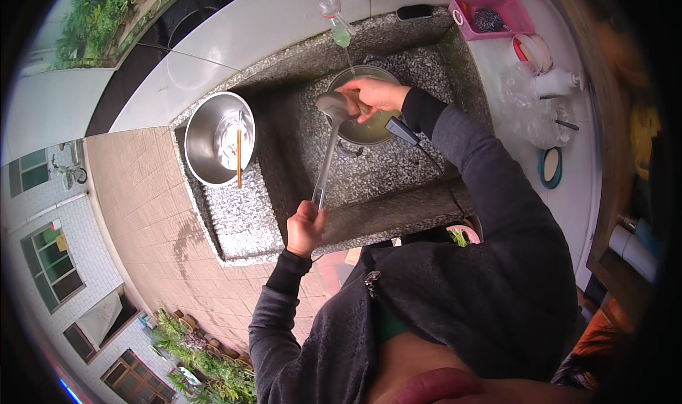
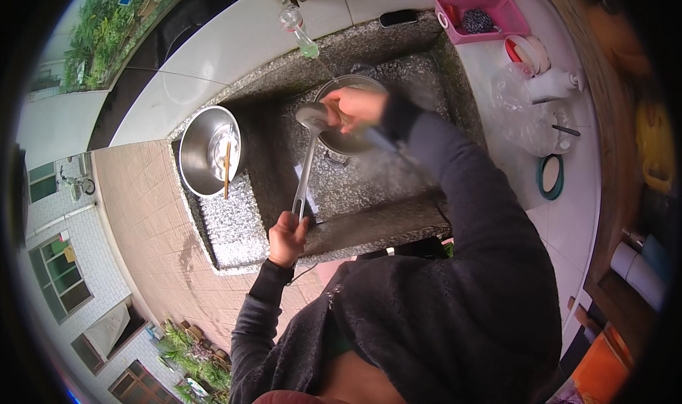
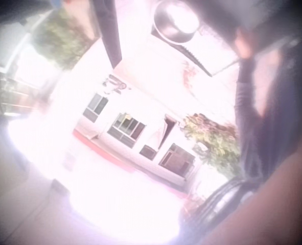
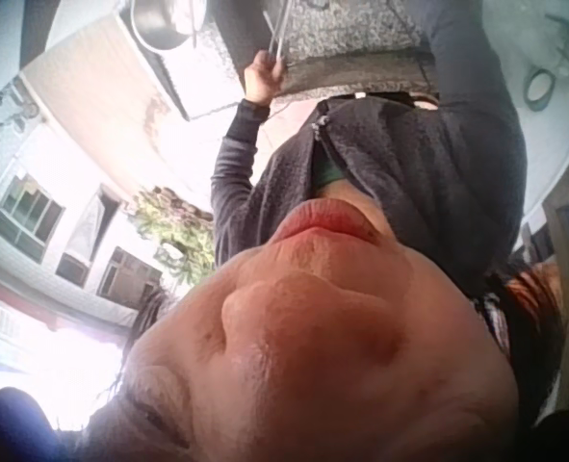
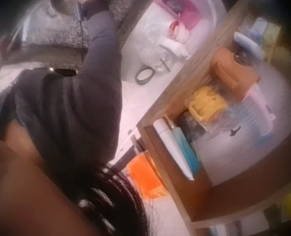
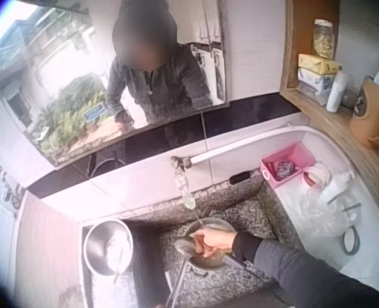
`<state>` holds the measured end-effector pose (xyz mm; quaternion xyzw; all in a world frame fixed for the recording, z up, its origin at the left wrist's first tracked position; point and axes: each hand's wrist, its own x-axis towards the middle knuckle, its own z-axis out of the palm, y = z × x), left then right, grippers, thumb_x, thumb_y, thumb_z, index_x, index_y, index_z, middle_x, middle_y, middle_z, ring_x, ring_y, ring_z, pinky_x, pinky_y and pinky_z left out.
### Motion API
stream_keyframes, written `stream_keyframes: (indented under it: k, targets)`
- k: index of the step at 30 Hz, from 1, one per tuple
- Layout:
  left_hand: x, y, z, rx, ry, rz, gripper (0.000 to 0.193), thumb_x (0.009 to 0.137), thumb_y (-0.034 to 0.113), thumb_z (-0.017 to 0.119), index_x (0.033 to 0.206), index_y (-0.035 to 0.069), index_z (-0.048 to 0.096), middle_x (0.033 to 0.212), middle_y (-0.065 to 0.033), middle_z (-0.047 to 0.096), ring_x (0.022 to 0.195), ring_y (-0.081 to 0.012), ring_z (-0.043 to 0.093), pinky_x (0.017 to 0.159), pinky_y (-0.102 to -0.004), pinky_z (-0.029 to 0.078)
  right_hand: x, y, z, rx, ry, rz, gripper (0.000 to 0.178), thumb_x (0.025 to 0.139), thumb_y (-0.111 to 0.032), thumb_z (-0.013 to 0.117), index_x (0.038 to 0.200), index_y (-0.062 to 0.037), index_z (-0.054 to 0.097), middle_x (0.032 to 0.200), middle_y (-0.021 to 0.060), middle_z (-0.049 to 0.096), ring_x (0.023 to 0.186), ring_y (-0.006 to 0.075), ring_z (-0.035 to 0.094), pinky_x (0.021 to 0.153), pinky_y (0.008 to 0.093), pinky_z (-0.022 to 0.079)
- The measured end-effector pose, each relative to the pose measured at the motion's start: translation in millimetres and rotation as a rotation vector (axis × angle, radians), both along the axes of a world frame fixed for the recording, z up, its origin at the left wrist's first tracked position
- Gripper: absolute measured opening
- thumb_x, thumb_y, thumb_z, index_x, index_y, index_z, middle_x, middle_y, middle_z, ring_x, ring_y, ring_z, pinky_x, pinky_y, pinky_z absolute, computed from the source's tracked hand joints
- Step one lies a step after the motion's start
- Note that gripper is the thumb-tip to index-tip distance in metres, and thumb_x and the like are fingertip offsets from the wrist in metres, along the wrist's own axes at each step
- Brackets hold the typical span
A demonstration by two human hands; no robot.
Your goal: The person washes a wok, a metal bowl, and a pot with a sponge and running water at an outdoor sink. They rinse each item thoroughly and place them aside before carrying the cleaned items into the house.
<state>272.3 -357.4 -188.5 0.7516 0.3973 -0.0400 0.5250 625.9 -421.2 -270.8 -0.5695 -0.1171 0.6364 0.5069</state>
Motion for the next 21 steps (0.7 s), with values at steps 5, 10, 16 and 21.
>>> stream_keyframes:
  k: [5,10,16,21]
  targets:
    - [4,-3,-2,-0.180,-0.099,0.091,0.027,0.087,0.014,0.066,0.072,0.007,0.046,0.057,0.0048,0.047,0.049,-0.0018,0.041,0.043,-0.0225,0.036,-10,-27,-91,-0.107,-1.261,0.492,0.027,0.084,-0.006,0.050,0.109,-0.0084,0.062,0.092,0.0145,0.063,0.082,0.0253,0.062,0.069,0.0351,0.050]
    - [19,6,1,-0.148,0.041,0.063,0.026,0.088,0.016,0.065,0.074,0.006,0.046,0.054,0.0006,0.051,0.045,-0.0053,0.049,0.040,-0.0254,0.038,-27,-38,-84,-0.116,-0.905,0.465,0.033,0.079,-0.001,0.057,0.111,-0.0073,0.064,0.099,0.0166,0.066,0.089,0.0248,0.064,0.079,0.0315,0.048]
    - [28,4,17,-0.023,0.048,-0.016,0.024,0.089,0.017,0.062,0.078,0.005,0.045,0.053,-0.0006,0.049,0.038,-0.0086,0.047,0.034,-0.0254,0.036,-59,-44,21,0.254,-1.128,-0.266,0.054,0.074,0.012,0.045,0.121,-0.0100,0.058,0.125,0.0163,0.052,0.116,0.0333,0.051,0.096,0.0347,0.042]
    - [10,-1,54,-0.141,-0.016,0.090,0.024,0.089,0.016,0.063,0.078,0.006,0.044,0.055,0.0013,0.048,0.039,-0.0069,0.045,0.034,-0.0237,0.034,-59,-32,36,-0.044,-1.062,-0.108,0.049,0.076,0.005,0.051,0.122,-0.0092,0.058,0.119,0.0186,0.056,0.112,0.0362,0.053,0.096,0.0364,0.042]
